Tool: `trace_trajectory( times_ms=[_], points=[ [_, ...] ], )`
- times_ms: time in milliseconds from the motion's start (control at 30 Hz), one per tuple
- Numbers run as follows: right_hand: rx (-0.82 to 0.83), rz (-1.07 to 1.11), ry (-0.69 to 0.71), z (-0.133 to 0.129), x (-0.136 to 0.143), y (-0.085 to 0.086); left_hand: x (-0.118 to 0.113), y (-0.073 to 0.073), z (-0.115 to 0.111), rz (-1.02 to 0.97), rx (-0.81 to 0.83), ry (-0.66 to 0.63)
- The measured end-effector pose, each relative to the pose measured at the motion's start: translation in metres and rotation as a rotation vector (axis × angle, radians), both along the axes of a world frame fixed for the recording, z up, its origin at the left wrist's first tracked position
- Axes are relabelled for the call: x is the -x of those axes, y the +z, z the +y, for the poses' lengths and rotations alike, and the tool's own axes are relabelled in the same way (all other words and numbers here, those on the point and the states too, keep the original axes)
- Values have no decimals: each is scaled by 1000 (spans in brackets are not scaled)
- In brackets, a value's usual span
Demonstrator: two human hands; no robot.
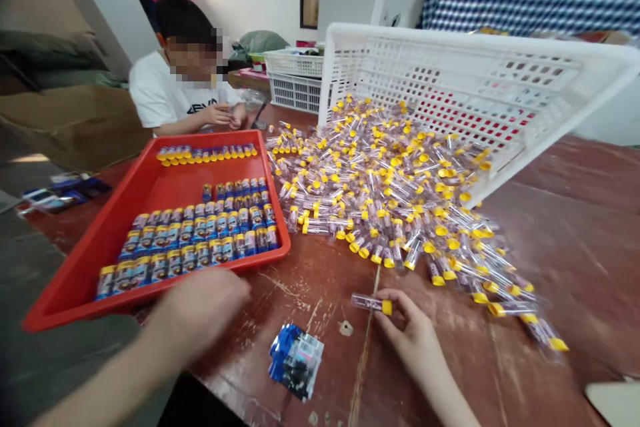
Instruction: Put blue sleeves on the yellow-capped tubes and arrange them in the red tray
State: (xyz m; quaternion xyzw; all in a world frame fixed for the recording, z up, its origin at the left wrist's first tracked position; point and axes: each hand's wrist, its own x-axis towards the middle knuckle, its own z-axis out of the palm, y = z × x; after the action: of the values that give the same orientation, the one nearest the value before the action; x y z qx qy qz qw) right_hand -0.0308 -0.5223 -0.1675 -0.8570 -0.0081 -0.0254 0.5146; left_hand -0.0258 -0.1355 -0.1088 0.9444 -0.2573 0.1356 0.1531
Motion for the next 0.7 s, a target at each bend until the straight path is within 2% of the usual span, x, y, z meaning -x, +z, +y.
trace_trajectory(
  times_ms=[33,67,100,167,267,367,533,700],
  points=[
    [-26,6,2,2,3,2,16,-12,-28,2,-48,-201],
    [-50,15,3,3,6,4,31,-24,-52,17,-108,-333],
    [-72,27,3,4,9,6,42,-33,-70,47,-173,-371],
    [-110,58,-1,1,15,8,57,-46,-89,83,-251,-375],
    [-161,108,-21,-3,24,9,59,-50,-85,76,-244,-372],
    [-206,149,-48,-4,31,4,53,-49,-78,106,-153,-393],
    [-273,199,-71,0,41,-6,50,-50,-82,325,-38,-254],
    [-310,238,-92,5,49,6,49,-39,-86,493,-68,-182]
  ],
)
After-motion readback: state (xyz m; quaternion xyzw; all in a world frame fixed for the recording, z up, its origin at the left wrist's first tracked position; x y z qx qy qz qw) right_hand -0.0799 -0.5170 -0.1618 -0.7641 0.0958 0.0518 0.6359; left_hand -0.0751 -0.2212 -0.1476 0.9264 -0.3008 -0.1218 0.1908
